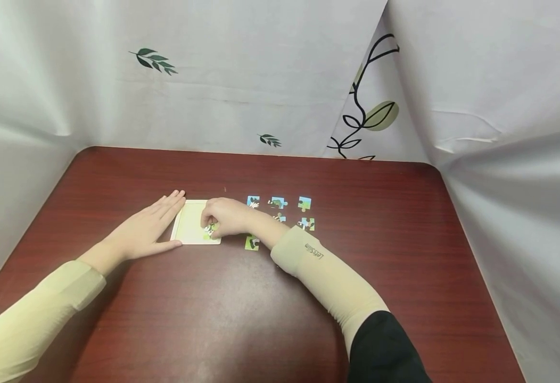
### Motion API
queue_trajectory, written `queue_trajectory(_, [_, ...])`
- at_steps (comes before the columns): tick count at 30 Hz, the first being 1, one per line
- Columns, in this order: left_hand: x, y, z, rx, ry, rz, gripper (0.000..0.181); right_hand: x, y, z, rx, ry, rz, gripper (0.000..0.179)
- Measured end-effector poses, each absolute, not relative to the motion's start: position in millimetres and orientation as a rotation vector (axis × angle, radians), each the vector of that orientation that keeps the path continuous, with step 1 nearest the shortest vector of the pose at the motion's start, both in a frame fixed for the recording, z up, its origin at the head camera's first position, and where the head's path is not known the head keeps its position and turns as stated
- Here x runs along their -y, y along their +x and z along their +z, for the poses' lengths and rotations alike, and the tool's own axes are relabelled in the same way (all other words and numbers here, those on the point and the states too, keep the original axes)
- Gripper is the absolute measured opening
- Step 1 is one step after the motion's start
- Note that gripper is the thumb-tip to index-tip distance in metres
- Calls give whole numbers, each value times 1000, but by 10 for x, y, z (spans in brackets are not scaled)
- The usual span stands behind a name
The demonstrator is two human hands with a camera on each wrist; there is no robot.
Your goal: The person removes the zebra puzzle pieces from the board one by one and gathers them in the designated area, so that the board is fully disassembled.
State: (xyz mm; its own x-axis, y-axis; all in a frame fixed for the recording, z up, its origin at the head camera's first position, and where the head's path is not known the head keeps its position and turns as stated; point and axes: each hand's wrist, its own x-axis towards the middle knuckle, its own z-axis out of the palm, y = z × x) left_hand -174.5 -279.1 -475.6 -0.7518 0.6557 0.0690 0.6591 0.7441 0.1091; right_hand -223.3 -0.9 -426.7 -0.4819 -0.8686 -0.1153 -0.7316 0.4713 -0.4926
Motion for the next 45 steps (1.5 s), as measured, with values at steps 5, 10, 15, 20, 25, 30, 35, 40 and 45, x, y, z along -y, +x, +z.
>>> queue_trajectory(5, [2781,-1729,-4744,2904,-1096,-205,103,9,-2233,-4268,-2385,-1363,-548,22])
queue_trajectory(10, [2775,-1732,-4744,2906,-1101,-208,103,9,-2239,-4271,-2359,-1346,-609,18])
queue_trajectory(15, [2768,-1747,-4757,2924,-1091,-215,104,0,-2257,-4260,-2296,-1289,-716,11])
queue_trajectory(20, [2757,-1757,-4759,2946,-1074,-202,105,-40,-2256,-4197,-2248,-1209,-815,7])
queue_trajectory(25, [2745,-1762,-4723,2970,-1066,-166,106,-128,-2231,-4078,-2239,-1143,-904,10])
queue_trajectory(30, [2745,-1759,-4707,2967,-1075,-153,105,-309,-2209,-3986,-2239,-1084,-982,12])
queue_trajectory(35, [2762,-1745,-4696,2952,-1085,-151,104,-574,-2186,-3932,-2266,-1041,-1000,9])
queue_trajectory(40, [2757,-1737,-4679,2959,-1083,-144,103,-893,-2134,-3909,-2317,-980,-1001,7])
queue_trajectory(45, [2743,-1732,-4666,2971,-1079,-141,103,-1244,-2068,-3927,-2359,-936,-1006,8])
